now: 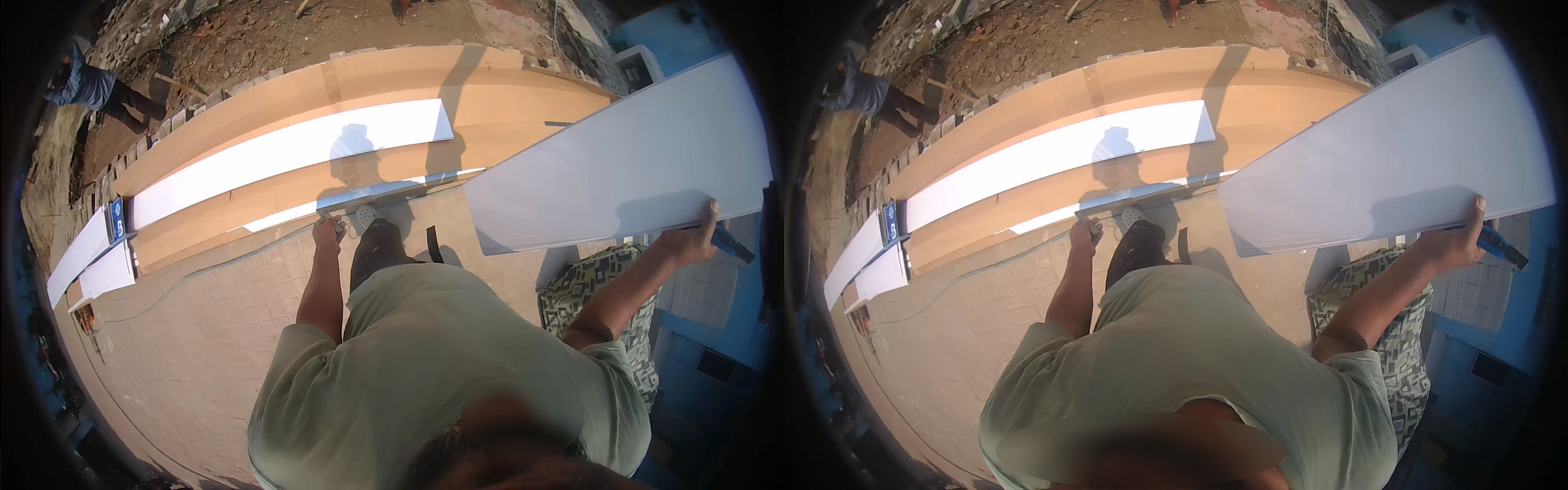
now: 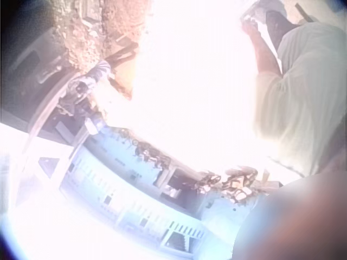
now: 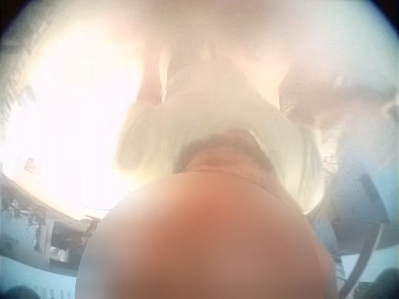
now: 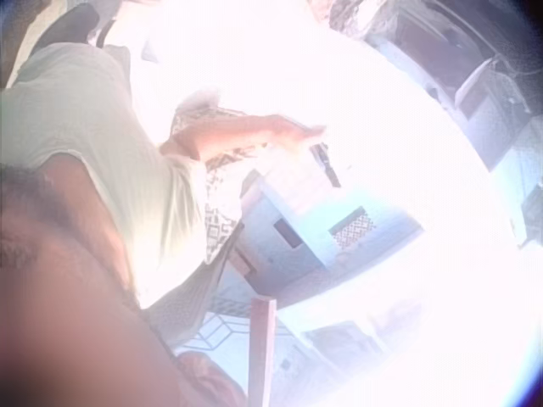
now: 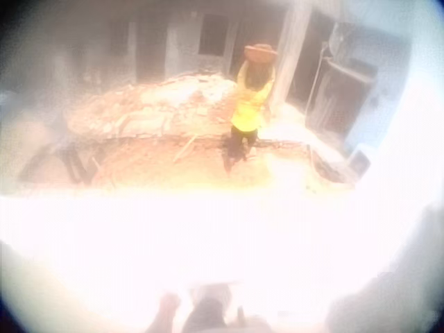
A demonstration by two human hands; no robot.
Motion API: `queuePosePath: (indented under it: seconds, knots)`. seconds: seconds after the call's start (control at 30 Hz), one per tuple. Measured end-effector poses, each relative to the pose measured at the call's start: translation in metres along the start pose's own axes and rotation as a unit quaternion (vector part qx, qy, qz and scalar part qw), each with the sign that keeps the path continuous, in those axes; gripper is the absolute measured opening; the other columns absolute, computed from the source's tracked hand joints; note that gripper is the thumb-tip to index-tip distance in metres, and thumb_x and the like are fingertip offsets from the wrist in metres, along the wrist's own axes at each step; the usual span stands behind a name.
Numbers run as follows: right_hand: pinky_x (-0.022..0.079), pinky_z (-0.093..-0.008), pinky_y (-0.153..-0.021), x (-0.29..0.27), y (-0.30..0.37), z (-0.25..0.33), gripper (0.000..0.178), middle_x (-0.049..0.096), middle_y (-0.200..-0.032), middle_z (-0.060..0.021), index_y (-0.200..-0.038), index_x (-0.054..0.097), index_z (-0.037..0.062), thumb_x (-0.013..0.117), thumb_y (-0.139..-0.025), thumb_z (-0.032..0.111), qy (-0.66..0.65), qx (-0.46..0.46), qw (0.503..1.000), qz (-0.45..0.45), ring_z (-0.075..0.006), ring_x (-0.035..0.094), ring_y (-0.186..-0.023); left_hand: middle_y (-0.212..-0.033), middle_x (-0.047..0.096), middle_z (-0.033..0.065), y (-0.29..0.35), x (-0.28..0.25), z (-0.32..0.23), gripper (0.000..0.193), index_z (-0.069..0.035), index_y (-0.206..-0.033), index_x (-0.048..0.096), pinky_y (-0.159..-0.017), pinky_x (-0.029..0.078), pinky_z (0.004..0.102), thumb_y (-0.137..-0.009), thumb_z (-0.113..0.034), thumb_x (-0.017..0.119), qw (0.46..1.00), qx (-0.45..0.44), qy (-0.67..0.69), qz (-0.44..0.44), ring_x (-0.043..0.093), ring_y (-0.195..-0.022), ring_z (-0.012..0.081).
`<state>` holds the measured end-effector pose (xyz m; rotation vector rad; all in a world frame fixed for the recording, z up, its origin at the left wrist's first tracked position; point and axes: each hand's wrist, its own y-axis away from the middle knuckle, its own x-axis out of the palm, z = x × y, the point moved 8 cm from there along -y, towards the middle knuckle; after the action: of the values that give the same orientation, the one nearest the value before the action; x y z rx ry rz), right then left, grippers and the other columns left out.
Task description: The person measures and cuts long white panels using a utility knife and a tape measure. They repeatedly mark, score, and snap the panels to size, stacking the cut pieces on a cardboard surface.
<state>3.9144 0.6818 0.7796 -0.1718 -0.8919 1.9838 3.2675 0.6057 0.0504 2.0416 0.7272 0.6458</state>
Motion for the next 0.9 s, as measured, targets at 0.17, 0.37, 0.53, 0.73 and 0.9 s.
queuePosePath:
  seconds: [0.17,0.37,0.53,0.73,0.9]
  knots:
    - [0.061,-0.0349,-0.08,-0.123,0.017,0.076,0.035,0.073,-0.107,-0.0142,-0.127,0.07,-0.0074,0.08,-0.101,0.014,0.12,-0.051,0.991,-0.026,-0.0218,0.074,-0.093,-0.117,0.081,0.0104,-0.011,0.157,0.038,0.023,-0.01,-0.137,0.06,-0.073,0.066,0.0397,-0.117,-0.022,0.057,0.986,-0.06,-0.102,0.113,0.079,-0.091,0.0231]
    - [0.062,-0.0336,-0.083,-0.184,0.031,0.148,0.038,0.073,-0.11,-0.0142,-0.133,0.07,-0.0066,0.078,-0.103,0.015,0.178,-0.068,0.98,-0.06,-0.021,0.073,-0.096,-0.164,0.059,0.019,0.078,0.458,0.041,0.068,-0.009,-0.167,0.045,-0.12,0.052,0.0528,-0.116,-0.05,0.062,0.927,-0.037,-0.104,0.357,0.064,-0.142,0.0364]
    - [0.061,-0.0343,-0.082,-0.189,0.051,0.147,0.035,0.071,-0.106,-0.013,-0.129,0.069,-0.0046,0.078,-0.103,0.016,0.127,-0.047,0.988,-0.075,-0.0208,0.071,-0.094,-0.181,0.034,0.0231,0.216,0.534,0.021,0.107,-0.008,-0.179,0.024,-0.13,0.039,0.0552,-0.106,-0.077,0.058,0.784,0.115,-0.412,0.451,0.04,-0.164,0.0376]
    - [0.058,-0.039,-0.087,-0.153,0.058,0.087,0.026,0.066,-0.106,-0.0102,-0.12,0.067,0.0025,0.078,-0.104,0.02,-0.019,0.014,0.997,-0.077,-0.0211,0.068,-0.097,-0.149,0.07,0.0273,0.361,0.413,-0.035,0.078,0.003,-0.148,0.066,-0.12,0.05,0.0482,-0.109,-0.064,0.065,0.631,0.366,-0.464,0.503,0.065,-0.142,0.0423]
    - [0.059,-0.0442,-0.097,-0.025,0.1,0.032,0.02,0.069,-0.111,-0.0085,-0.109,0.069,0.0055,0.075,-0.103,0.023,-0.259,0.131,0.957,-0.019,-0.0224,0.069,-0.107,-0.114,0.077,0.0284,0.354,0.299,-0.198,0.07,0.004,-0.121,0.074,-0.096,0.058,0.0528,-0.106,-0.064,0.07,0.717,0.525,-0.379,0.259,0.075,-0.109,0.0458]
